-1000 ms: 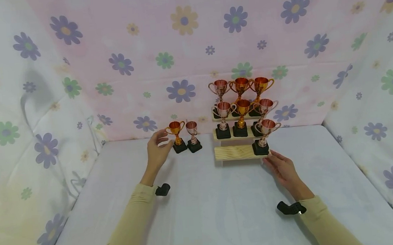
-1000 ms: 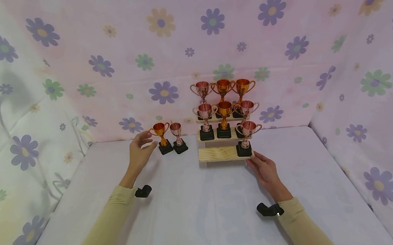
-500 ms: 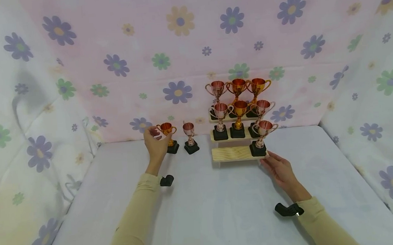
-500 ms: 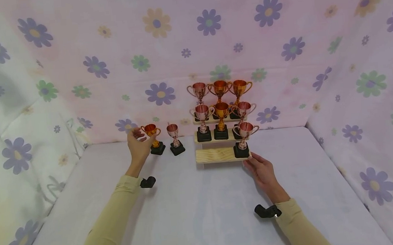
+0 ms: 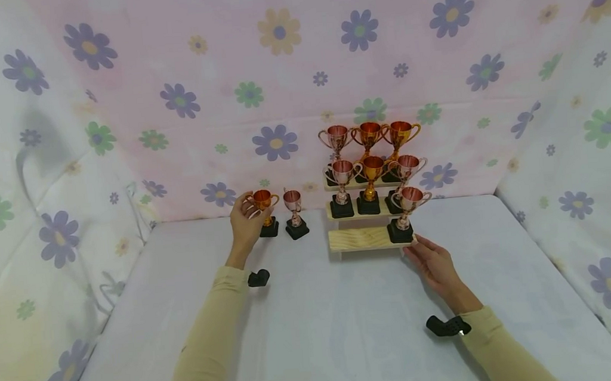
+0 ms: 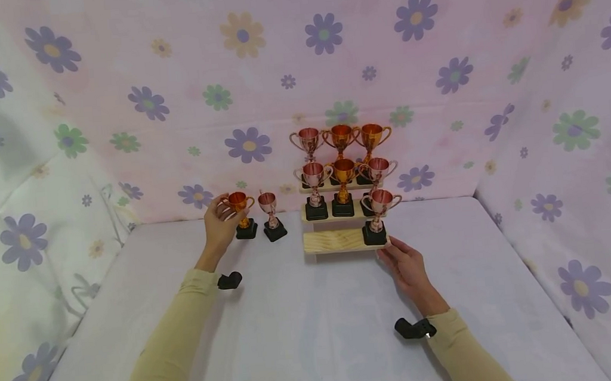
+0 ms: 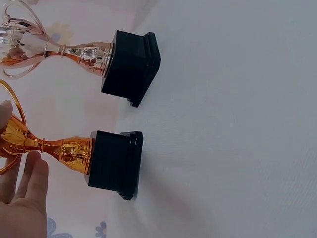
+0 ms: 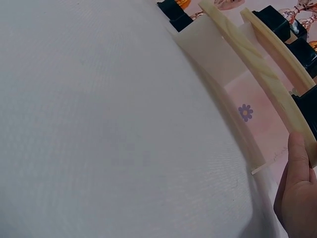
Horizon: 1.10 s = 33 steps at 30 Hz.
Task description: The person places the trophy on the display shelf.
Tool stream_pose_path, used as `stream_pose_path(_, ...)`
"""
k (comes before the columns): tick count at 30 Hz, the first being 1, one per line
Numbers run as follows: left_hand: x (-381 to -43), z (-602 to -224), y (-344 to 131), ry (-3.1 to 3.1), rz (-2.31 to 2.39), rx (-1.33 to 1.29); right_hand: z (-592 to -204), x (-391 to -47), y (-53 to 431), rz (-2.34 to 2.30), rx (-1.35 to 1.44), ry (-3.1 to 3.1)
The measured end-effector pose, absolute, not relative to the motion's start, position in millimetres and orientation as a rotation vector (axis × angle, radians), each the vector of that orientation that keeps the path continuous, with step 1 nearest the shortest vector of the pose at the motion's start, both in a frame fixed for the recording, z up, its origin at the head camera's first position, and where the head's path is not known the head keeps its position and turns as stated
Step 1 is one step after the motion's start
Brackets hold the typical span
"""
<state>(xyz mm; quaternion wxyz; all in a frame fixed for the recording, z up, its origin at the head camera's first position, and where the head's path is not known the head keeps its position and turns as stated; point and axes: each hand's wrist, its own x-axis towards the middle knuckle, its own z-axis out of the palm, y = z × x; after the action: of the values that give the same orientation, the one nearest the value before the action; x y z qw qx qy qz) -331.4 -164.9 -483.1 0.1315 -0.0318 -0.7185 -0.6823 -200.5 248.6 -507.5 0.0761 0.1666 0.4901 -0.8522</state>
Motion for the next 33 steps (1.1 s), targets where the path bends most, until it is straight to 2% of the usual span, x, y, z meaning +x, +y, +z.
stream_pose_path(6,-324,-482,-164,-2.045,-1.999,-0.135,-508,-200,248,-2.565,0.495,1.455)
stream_pose_path(12,-290,-459,-161,-2.129,-1.878,-0.195,-508,-201,248,-2.559,0.494,1.466)
stream_pose_path(18,-279,-475,-169,-2.152,-1.838,-0.232,-509,-201,249,-2.559,0.504,1.468)
stream_pose_path(33,-223,-469,-157,-2.239,-1.780,-0.412,-507,-201,249,-2.575,0.499,1.432)
